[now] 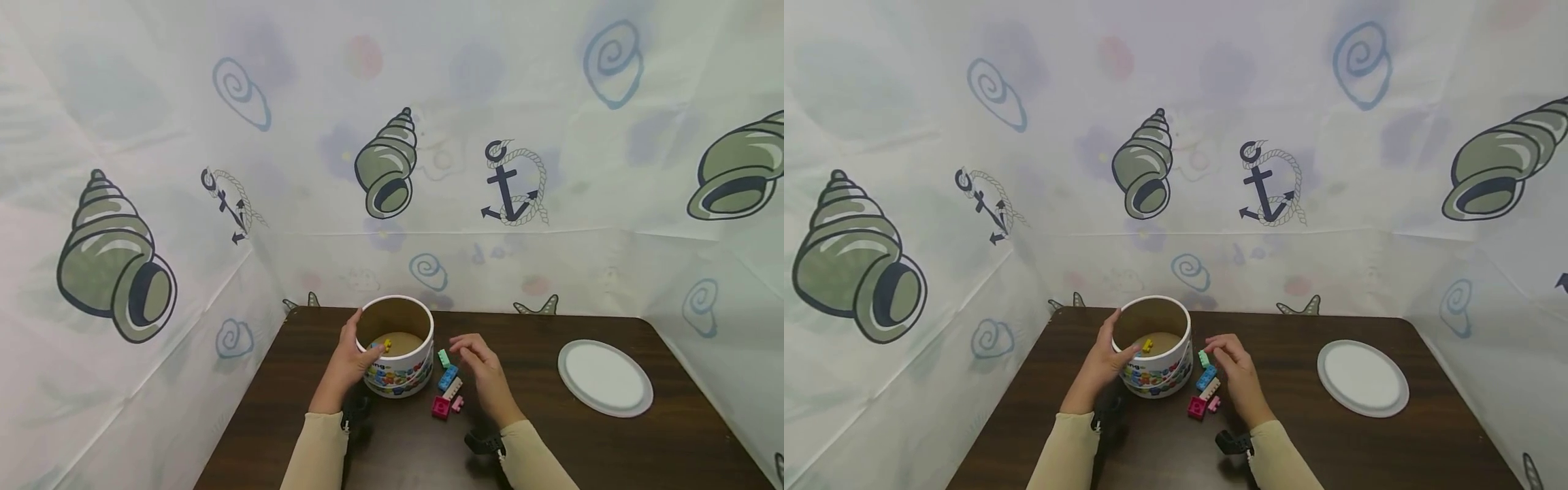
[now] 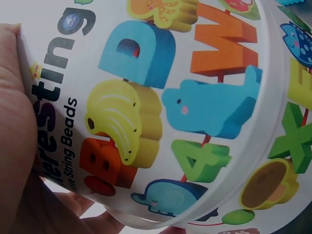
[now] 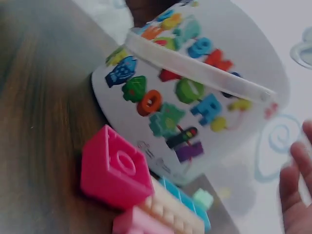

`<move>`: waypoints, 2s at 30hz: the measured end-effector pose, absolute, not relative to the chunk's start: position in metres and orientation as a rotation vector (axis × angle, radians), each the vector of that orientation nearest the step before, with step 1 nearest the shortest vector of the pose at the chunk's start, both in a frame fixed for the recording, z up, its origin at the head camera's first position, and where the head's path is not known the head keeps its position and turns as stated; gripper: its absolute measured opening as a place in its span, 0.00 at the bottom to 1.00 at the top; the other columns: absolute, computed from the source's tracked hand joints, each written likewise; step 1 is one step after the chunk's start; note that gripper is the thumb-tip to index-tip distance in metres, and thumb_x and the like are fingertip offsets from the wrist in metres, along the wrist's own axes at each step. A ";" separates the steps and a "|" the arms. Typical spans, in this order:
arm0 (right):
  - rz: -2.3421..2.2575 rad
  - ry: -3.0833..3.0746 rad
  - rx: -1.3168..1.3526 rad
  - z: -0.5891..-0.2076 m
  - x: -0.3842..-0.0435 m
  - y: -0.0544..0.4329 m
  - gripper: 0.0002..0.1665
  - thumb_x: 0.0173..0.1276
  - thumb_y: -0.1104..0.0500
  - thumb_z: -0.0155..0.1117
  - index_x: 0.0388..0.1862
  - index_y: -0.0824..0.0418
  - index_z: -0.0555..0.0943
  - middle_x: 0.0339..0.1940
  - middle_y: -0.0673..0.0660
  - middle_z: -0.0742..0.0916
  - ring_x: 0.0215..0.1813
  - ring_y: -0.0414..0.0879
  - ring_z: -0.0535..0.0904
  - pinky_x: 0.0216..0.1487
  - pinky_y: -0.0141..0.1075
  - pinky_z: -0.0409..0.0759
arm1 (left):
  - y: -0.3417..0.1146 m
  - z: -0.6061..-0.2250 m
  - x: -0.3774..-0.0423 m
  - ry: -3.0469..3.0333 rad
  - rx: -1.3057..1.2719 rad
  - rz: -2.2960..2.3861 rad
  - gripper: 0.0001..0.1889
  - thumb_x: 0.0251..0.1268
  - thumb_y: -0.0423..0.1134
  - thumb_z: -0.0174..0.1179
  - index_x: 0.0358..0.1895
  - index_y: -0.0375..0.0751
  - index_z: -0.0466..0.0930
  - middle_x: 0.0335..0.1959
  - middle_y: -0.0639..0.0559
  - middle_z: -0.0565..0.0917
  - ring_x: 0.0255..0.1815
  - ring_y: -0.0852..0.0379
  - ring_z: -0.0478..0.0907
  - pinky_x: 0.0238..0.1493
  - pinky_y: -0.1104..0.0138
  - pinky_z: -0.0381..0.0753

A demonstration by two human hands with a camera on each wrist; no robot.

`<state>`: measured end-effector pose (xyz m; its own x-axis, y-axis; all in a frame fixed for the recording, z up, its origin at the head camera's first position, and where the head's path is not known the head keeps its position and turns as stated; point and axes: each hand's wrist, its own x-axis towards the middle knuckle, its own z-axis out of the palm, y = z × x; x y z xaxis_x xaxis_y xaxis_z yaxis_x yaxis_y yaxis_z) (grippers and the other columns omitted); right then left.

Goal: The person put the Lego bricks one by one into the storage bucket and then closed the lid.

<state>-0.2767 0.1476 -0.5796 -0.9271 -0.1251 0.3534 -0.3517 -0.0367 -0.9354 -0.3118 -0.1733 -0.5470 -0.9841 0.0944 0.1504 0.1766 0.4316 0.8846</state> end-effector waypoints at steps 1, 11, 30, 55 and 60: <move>2.115 -2.042 0.446 -0.582 -0.272 0.151 0.19 0.89 0.54 0.52 0.56 0.68 0.82 0.62 0.65 0.83 0.60 0.53 0.80 0.56 0.41 0.81 | -0.174 -0.546 -0.312 -2.594 -0.245 -1.617 0.55 0.69 0.47 0.74 0.91 0.52 0.46 0.85 0.32 0.56 0.78 0.23 0.67 0.74 0.30 0.70; 2.409 -1.923 -0.081 -0.618 -0.250 0.166 0.17 0.86 0.61 0.57 0.66 0.68 0.75 0.51 0.58 0.79 0.35 0.45 0.74 0.31 0.33 0.73 | -0.177 -0.534 -0.315 -2.603 -0.263 -1.603 0.56 0.70 0.51 0.74 0.91 0.53 0.44 0.87 0.34 0.53 0.80 0.23 0.65 0.76 0.29 0.68; 1.649 -2.581 0.331 -0.634 -0.246 0.153 0.11 0.67 0.52 0.83 0.47 0.40 0.93 0.40 0.51 0.80 0.38 0.43 0.74 0.38 0.30 0.73 | -0.178 -0.540 -0.313 -2.591 -0.243 -1.599 0.54 0.70 0.46 0.73 0.91 0.51 0.46 0.85 0.32 0.56 0.77 0.22 0.67 0.75 0.28 0.68; 1.510 -2.674 0.573 -0.636 -0.237 0.159 0.16 0.66 0.50 0.83 0.52 0.37 0.91 0.39 0.48 0.81 0.39 0.41 0.76 0.38 0.32 0.76 | -0.173 -0.548 -0.311 -2.585 -0.265 -1.603 0.54 0.69 0.50 0.72 0.91 0.52 0.47 0.86 0.32 0.55 0.78 0.23 0.67 0.76 0.29 0.68; 1.495 -2.693 0.618 -0.638 -0.237 0.156 0.16 0.64 0.47 0.85 0.49 0.37 0.90 0.40 0.47 0.81 0.41 0.38 0.75 0.41 0.31 0.75 | -0.174 -0.547 -0.310 -2.594 -0.246 -1.597 0.53 0.70 0.46 0.72 0.91 0.53 0.47 0.87 0.33 0.54 0.78 0.23 0.66 0.76 0.29 0.68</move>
<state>-0.2366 0.1560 -0.6378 -0.9226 -0.3371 0.1875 -0.3374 0.4697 -0.8158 -0.3103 -0.1736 -0.5474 -0.9834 0.0923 0.1561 0.1809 0.4419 0.8786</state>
